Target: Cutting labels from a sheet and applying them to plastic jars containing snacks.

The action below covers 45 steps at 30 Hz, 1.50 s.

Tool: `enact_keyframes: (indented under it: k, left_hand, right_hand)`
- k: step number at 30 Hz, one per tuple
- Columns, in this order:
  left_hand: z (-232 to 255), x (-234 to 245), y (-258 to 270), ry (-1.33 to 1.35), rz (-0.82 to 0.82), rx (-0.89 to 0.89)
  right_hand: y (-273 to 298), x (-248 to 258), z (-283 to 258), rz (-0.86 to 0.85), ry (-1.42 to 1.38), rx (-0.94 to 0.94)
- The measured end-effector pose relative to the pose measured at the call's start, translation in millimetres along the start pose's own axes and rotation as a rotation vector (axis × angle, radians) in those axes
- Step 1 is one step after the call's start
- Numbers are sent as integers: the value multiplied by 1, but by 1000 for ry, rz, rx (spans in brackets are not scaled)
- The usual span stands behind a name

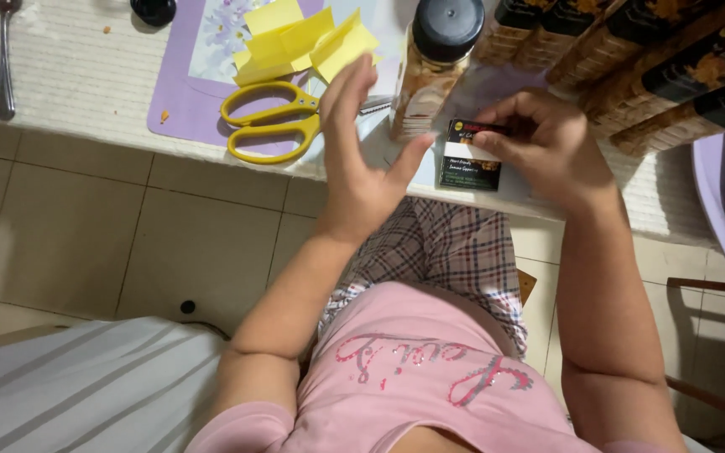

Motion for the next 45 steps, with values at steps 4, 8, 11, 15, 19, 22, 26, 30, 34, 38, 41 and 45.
enact_keyframes:
  k: [4,8,11,15,19,22,26,30,34,38,41,45]
  left_hand:
    - [-6,0,36,-171,92,-126]
    - [15,-18,45,-282,-162,-194]
    - [14,-27,46,-406,-220,-203]
    - [14,-32,45,-430,-225,-219]
    - [15,-36,44,-447,-208,-218]
    - [12,-38,45,-459,-216,-191]
    - [13,-41,42,-500,-197,-209]
    - [10,-39,38,-435,-222,-237]
    - [10,30,11,-595,-127,-395]
    - [-30,94,-34,-880,-321,-117]
    - [-43,103,-42,-959,-498,-99]
    - [-26,103,-42,-1107,-490,-210]
  right_hand:
    - [0,3,-18,-23,36,4]
    - [2,3,-15,4,-33,-50]
    - [2,6,-12,14,-62,-30]
    - [3,7,-4,48,-87,-75]
    - [6,7,-4,120,-20,-74]
    - [8,8,-19,159,-34,127]
    - [18,22,-28,493,-85,341]
    - [22,19,-27,639,-339,427]
    - [35,9,8,687,-508,207]
    - [41,3,5,650,-459,210]
    - [44,-1,-6,621,-466,241]
    - [48,-10,-15,616,-479,151]
Point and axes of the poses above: each hand's wrist, its own y-axis away from the middle knuckle, its own x-axis out of the back of the hand, z = x × y, the point moved 6 cm from there along -y, towards the middle knuckle, and after that the axes turned 8 degrees about x, right-handed, at the moved point
